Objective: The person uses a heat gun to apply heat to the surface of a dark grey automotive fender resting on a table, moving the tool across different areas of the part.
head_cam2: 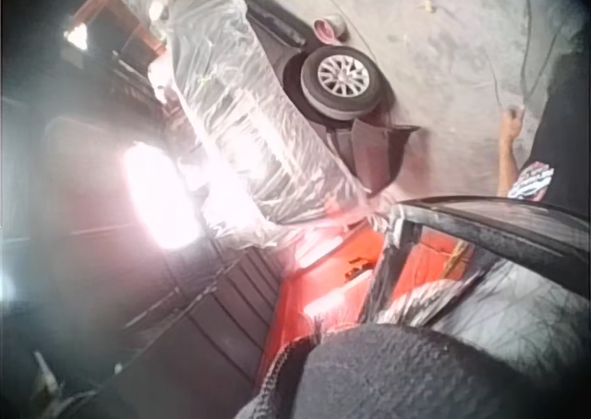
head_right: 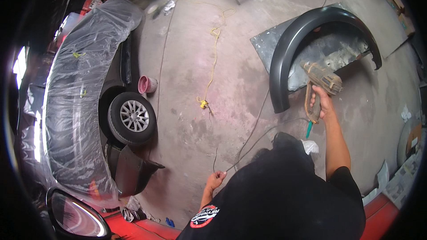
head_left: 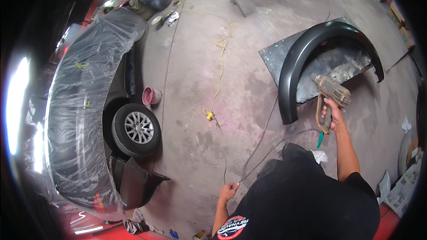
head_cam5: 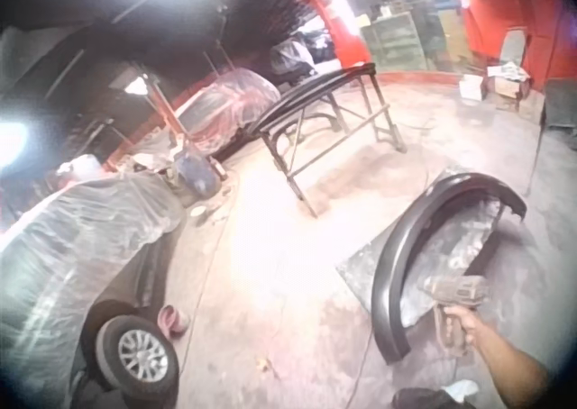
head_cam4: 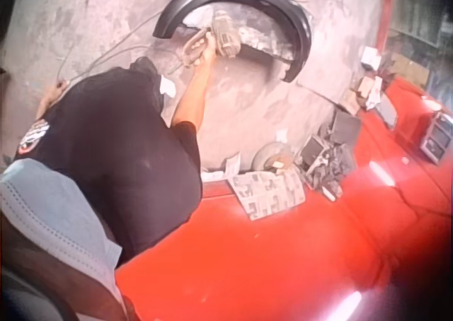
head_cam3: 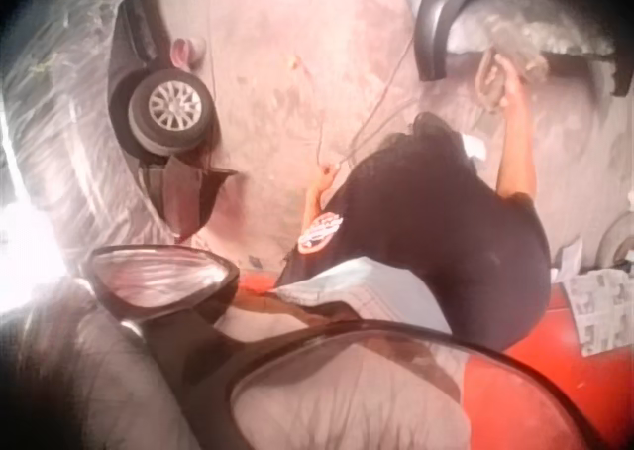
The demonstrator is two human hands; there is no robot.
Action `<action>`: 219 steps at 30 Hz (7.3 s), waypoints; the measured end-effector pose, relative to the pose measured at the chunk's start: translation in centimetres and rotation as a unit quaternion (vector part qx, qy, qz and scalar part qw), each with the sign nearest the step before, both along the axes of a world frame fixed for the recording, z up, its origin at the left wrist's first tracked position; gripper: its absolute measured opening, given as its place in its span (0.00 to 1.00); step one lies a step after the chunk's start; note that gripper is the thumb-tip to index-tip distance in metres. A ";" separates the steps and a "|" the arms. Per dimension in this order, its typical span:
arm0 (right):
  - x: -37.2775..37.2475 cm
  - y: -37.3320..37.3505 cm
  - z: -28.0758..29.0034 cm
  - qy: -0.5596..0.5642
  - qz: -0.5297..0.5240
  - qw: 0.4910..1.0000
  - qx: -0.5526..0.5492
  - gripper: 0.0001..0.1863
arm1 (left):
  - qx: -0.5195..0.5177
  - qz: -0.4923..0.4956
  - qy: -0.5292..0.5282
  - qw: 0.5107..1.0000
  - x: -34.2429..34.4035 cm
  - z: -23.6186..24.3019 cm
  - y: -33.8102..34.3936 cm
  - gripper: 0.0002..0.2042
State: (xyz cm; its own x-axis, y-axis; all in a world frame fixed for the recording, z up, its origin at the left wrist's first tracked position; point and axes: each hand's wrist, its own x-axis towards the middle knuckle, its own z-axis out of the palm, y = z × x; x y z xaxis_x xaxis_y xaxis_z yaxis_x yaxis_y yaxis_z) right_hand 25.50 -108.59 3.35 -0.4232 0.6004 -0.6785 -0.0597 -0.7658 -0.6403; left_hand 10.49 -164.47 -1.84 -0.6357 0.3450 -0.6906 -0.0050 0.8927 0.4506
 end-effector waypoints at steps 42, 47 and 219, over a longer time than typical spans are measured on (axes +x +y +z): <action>14.4 44.9 -9.1 -0.346 0.126 0.873 0.320 0.25 | -0.001 0.142 -0.115 0.983 30.1 -1.2 52.0 0.20; 22.3 49.8 -12.8 -0.449 0.037 0.850 0.271 0.29 | 0.010 0.036 -0.127 0.991 27.5 -2.5 59.5 0.19; -2.2 38.5 -7.8 -0.087 0.348 0.927 0.111 0.10 | 0.089 0.302 -0.210 0.926 32.7 -5.9 49.6 0.19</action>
